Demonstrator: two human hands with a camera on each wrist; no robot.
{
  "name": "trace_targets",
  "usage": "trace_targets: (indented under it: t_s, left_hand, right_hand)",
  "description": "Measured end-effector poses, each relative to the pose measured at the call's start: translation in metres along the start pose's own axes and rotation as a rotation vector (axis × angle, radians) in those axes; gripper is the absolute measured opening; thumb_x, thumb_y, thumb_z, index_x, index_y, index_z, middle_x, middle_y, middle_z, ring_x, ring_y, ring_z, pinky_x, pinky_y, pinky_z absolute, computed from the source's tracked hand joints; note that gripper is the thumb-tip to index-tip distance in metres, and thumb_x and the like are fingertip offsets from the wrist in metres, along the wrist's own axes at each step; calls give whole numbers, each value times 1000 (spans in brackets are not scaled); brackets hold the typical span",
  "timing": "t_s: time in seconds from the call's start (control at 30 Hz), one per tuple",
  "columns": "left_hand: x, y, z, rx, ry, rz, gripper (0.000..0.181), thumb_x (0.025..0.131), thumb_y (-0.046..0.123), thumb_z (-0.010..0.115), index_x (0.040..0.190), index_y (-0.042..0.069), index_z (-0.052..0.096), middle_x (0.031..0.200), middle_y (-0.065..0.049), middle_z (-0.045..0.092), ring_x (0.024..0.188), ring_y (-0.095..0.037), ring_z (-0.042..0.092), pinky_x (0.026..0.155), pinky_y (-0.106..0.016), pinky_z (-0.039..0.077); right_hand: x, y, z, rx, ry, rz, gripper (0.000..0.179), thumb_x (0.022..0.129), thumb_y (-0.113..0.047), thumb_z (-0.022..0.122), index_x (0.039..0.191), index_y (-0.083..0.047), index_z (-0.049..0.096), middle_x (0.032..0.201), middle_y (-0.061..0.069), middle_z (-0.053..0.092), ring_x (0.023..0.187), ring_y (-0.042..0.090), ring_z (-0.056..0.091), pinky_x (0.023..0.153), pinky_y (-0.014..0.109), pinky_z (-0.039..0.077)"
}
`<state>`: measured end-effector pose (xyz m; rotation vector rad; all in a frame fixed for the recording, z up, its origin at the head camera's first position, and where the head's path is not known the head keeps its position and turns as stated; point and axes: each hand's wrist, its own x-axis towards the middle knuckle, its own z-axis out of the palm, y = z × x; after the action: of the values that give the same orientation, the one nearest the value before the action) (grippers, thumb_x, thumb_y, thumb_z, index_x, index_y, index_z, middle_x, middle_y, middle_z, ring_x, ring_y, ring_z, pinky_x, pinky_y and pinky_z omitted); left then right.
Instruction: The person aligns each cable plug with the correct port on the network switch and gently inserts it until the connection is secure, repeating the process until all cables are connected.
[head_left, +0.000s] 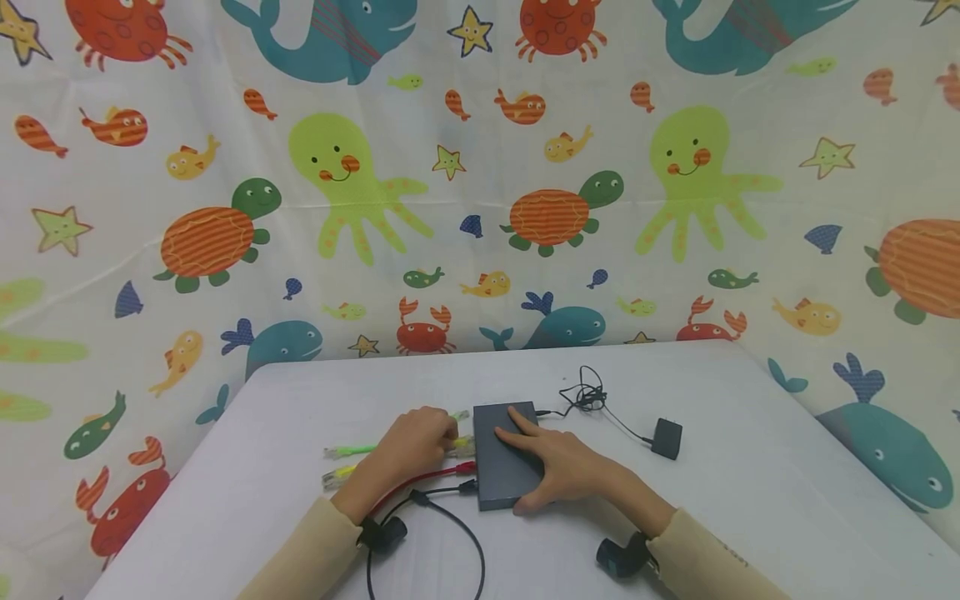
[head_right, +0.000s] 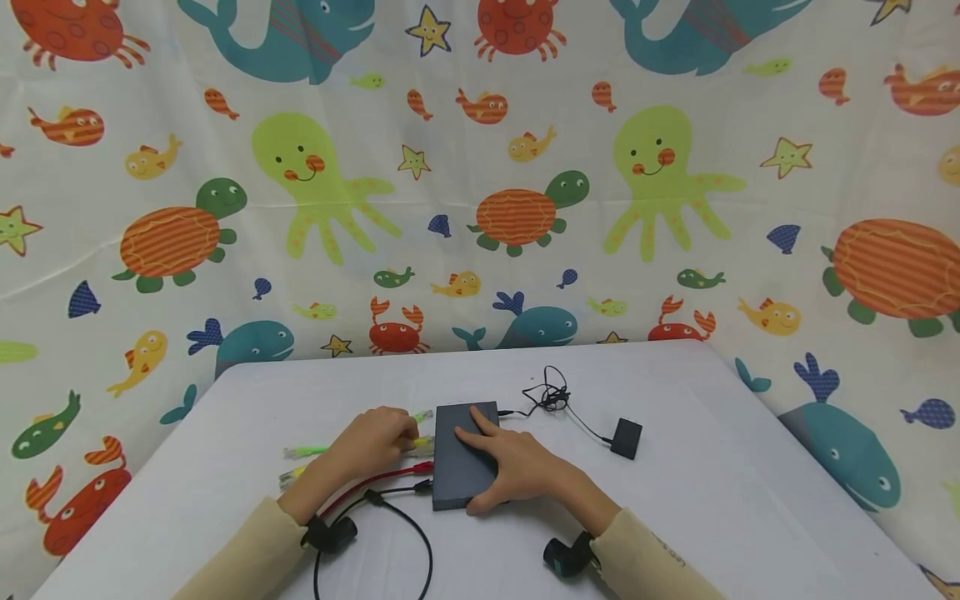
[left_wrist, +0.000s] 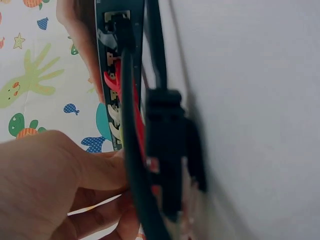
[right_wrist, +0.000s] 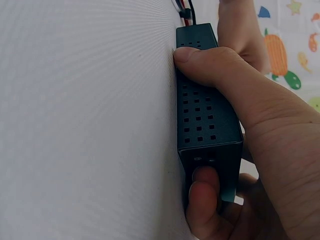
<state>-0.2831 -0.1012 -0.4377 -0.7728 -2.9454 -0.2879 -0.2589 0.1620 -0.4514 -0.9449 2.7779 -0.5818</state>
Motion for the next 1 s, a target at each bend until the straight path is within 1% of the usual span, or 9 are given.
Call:
trace_targets:
  t_s: [0.23,0.5,0.73,1.0]
  left_hand:
    - [0,-2,0,-22,16,2,14,84,12,70,96,18,75,86,7,69,79,-10,57,80,-33,54]
    - [-2,-1,-1,-22,1,0,13,84,13,71,96,17,75,85,7,68,78,-10,56,79,-32,53]
    - [-4,-3,0,-29,22,2,12,84,13,71,95,18,75,85,7,69,79,-10,58,79,-32,53]
    - [-5,-3,0,-9,10,13,12,83,14,72,94,18,74,84,8,68,78,-9,57,77,-32,53]
  right_hand:
    - [-1,-3,-2,2,2,8,103,64,-70,74,151,-39,27,164,-3,6,143,34,33,105,57,38]
    - [-2,-4,0,9,1,7,103,64,-71,73,151,-39,27,164,-2,7,143,35,32,105,58,38]
    - [-1,-5,2,6,4,10,103,63,-72,73,150,-40,27,164,-3,7,143,36,32,105,59,38]
    - [-3,-7,3,8,11,12,104,63,-72,73,150,-40,27,164,-3,7,144,35,31,106,57,38]
